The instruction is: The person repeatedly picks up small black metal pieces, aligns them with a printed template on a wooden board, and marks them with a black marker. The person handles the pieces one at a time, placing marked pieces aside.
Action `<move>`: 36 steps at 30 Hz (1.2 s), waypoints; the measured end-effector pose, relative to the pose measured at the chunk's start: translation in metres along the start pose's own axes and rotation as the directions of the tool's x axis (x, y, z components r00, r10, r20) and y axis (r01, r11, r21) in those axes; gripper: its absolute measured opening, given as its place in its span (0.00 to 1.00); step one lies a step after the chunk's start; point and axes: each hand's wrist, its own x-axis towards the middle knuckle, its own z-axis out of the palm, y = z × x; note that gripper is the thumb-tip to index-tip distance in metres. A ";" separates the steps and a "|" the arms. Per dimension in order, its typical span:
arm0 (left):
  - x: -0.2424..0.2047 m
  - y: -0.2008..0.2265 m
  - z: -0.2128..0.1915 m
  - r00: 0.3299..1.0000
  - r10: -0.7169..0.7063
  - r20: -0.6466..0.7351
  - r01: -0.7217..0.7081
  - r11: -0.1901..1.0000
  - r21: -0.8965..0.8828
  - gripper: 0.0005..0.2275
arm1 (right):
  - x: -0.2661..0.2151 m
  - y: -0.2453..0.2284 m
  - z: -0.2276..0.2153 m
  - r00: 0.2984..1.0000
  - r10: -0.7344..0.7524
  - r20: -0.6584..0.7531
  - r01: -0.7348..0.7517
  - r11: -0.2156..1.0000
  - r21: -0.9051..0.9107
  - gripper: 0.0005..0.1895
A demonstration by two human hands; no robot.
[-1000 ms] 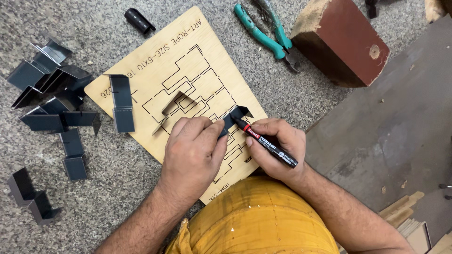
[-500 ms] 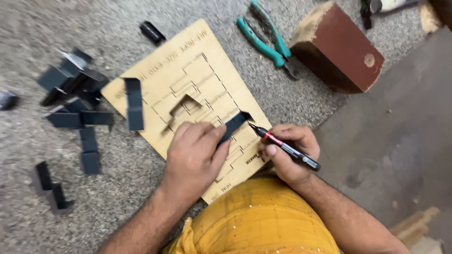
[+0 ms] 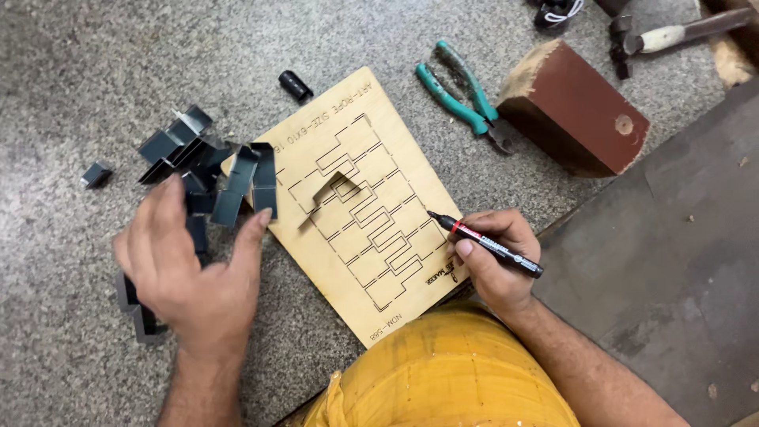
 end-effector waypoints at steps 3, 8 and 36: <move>-0.002 0.012 0.011 0.995 0.050 0.086 -0.041 0.994 -0.100 0.24 | 0.000 0.000 -0.001 1.000 -0.007 0.018 0.007 1.000 -0.019 0.12; -0.005 0.038 0.031 0.969 0.093 0.227 -0.086 0.995 -0.043 0.19 | 0.001 0.000 0.002 1.000 -0.004 0.011 0.005 0.999 -0.037 0.12; -0.012 0.090 0.058 0.819 -0.004 0.574 0.250 0.902 -0.350 0.15 | 0.001 -0.011 0.001 0.994 -0.047 0.103 0.064 0.983 -0.173 0.12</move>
